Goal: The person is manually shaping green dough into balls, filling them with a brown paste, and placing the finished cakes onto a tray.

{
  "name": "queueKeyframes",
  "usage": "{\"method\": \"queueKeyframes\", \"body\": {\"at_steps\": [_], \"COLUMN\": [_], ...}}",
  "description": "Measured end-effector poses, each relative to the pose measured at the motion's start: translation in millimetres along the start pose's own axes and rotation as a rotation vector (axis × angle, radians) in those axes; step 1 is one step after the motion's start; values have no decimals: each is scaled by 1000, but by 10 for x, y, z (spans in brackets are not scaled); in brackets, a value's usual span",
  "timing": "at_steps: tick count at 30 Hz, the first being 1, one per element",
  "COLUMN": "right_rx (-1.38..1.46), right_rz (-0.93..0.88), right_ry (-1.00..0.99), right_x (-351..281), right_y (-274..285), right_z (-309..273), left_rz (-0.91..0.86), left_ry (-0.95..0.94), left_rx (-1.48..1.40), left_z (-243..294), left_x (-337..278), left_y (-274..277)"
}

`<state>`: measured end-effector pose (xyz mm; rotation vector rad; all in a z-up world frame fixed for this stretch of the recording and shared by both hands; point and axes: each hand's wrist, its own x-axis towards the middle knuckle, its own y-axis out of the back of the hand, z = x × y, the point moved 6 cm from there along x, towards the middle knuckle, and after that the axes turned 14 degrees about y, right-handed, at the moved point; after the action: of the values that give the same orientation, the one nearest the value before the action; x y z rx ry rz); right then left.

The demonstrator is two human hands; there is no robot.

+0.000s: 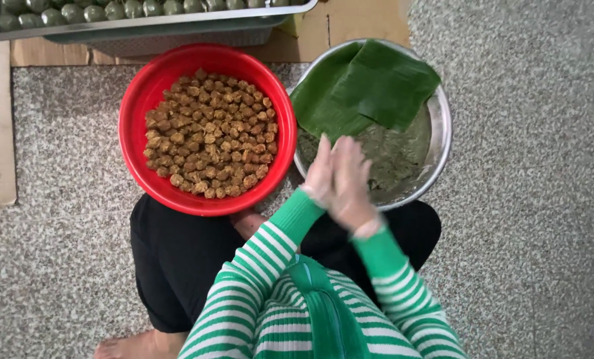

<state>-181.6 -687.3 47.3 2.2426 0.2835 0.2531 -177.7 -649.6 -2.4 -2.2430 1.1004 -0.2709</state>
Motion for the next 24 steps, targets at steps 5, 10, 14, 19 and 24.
{"method": "queueKeyframes", "body": {"at_steps": [5,10,14,19,24], "right_rx": [-76,-202,-140,-307,-446], "right_rz": [153,-50,-58,45,-51], "right_ry": [50,191,211,159,405], "right_x": [172,-83,-89,-150,-164], "right_y": [356,93,227,-19,-342], "right_z": [-137,-248,-268,-34,-427], "left_rz": [544,333,-152,370,-51], "left_ry": [-18,-23,-17,-40,-616], "left_rx": [1017,1007,1209,870,1824], "left_z": [264,-98,37,399,271], "left_x": [-34,-247,76,-248,-807], "left_y": [751,-279,198,420,250]}}
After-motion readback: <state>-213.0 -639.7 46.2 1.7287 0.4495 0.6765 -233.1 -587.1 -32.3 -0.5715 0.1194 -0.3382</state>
